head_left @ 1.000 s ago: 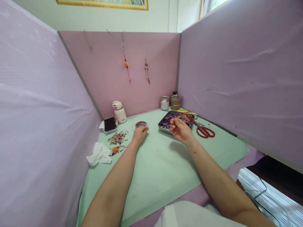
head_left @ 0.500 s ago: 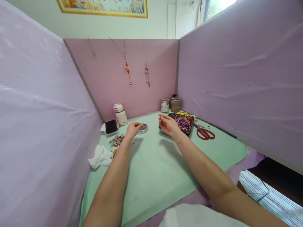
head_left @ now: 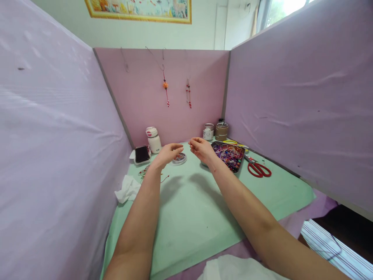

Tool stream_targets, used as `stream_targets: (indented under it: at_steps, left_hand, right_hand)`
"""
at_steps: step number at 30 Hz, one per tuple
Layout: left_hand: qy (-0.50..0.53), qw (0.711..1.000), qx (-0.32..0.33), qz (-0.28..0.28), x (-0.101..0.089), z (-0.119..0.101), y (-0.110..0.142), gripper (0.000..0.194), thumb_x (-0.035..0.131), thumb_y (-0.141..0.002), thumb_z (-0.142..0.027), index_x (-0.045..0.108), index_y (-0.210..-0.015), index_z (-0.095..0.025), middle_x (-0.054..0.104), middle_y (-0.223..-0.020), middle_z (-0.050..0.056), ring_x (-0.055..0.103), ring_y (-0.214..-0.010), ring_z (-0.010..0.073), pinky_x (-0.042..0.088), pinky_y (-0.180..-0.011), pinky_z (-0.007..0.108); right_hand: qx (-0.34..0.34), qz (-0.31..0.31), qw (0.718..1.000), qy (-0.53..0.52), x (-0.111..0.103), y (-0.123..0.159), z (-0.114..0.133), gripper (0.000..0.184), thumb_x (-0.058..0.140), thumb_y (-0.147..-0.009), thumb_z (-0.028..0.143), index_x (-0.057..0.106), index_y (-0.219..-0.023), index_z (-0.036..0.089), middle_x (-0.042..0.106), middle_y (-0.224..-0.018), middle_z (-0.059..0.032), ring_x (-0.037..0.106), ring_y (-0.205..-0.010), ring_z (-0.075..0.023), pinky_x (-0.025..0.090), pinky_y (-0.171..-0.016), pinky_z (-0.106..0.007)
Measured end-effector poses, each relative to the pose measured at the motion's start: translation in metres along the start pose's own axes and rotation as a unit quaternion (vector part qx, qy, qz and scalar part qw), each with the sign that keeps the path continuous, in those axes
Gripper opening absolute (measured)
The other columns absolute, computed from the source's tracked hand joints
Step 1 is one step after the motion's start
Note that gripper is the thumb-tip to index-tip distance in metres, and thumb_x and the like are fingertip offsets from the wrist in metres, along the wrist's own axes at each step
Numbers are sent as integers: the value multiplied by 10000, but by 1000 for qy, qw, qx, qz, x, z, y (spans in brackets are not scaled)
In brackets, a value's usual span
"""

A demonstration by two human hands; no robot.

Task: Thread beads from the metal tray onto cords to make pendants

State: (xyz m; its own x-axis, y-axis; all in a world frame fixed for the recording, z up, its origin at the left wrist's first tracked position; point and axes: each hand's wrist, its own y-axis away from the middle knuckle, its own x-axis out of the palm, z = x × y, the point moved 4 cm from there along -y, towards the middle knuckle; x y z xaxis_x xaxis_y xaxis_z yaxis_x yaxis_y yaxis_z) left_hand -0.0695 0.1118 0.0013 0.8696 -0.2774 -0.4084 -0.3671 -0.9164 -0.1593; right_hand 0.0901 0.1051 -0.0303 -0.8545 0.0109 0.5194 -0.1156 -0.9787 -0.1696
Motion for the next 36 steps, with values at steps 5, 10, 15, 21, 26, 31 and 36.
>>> stream_targets:
  at_steps: [5, 10, 15, 21, 26, 31, 36]
  left_hand:
    - [53, 998, 14, -10, 11, -15, 6, 302, 679, -662, -305, 650, -895, -116, 683, -768, 72, 563, -597, 110, 430, -595, 244]
    - [35, 999, 24, -15, 13, -9, 1, 217, 692, -633, -306, 637, -739, -124, 628, -613, 33, 509, -529, 98, 389, -544, 234]
    - [44, 992, 37, -108, 3, -9, -3, 170, 638, -669, -308, 629, -703, -142, 623, -626, 25, 500, -567, 98, 379, -550, 218]
    - [140, 970, 25, -198, -4, 5, -13, 221, 651, -650, -351, 604, -725, -149, 613, -658, 25, 517, -624, 102, 403, -612, 223]
    - [270, 941, -14, -204, -6, 14, -18, 253, 678, -605, -315, 565, -763, -152, 567, -641, -12, 479, -557, 57, 388, -569, 193]
    - [277, 945, -36, -172, -2, 16, -18, 270, 672, -627, -334, 528, -787, -171, 549, -654, -29, 511, -564, 47, 430, -588, 193]
    - [292, 945, -101, -104, 23, 36, -16, 224, 692, -629, -266, 551, -769, -162, 566, -636, -20, 519, -533, 50, 436, -553, 190]
  right_hand:
    - [-43, 10, 997, 58, 13, 5, 2, 255, 747, -597, 291, 569, -735, 172, 622, -667, 26, 544, -605, -67, 421, -597, -200]
    - [-34, 9, 998, 54, 11, 10, -7, 280, 745, -589, 324, 568, -740, 167, 633, -708, 12, 523, -591, -64, 430, -608, -213]
    - [-25, -36, 993, 109, 1, 7, -13, 236, 674, -691, 383, 578, -769, 182, 623, -751, 4, 526, -558, -59, 401, -522, -191]
    - [49, -33, 984, 171, -7, 3, -35, 366, 650, -750, 449, 495, -560, 177, 422, -428, 50, 311, -370, -41, 227, -356, -180]
    - [271, 15, 957, 102, -5, 15, -65, 455, 513, -842, 528, 511, -586, 152, 453, -424, 23, 321, -345, -39, 241, -335, -162]
    - [304, 1, 950, -75, -1, 23, -76, 346, 434, -927, 386, 583, -775, 112, 660, -709, -90, 593, -584, -91, 480, -544, -190]
    - [238, -50, 954, -174, -14, 23, -73, 231, 439, -933, 288, 576, -831, 133, 677, -789, -74, 634, -693, -102, 513, -653, -214]
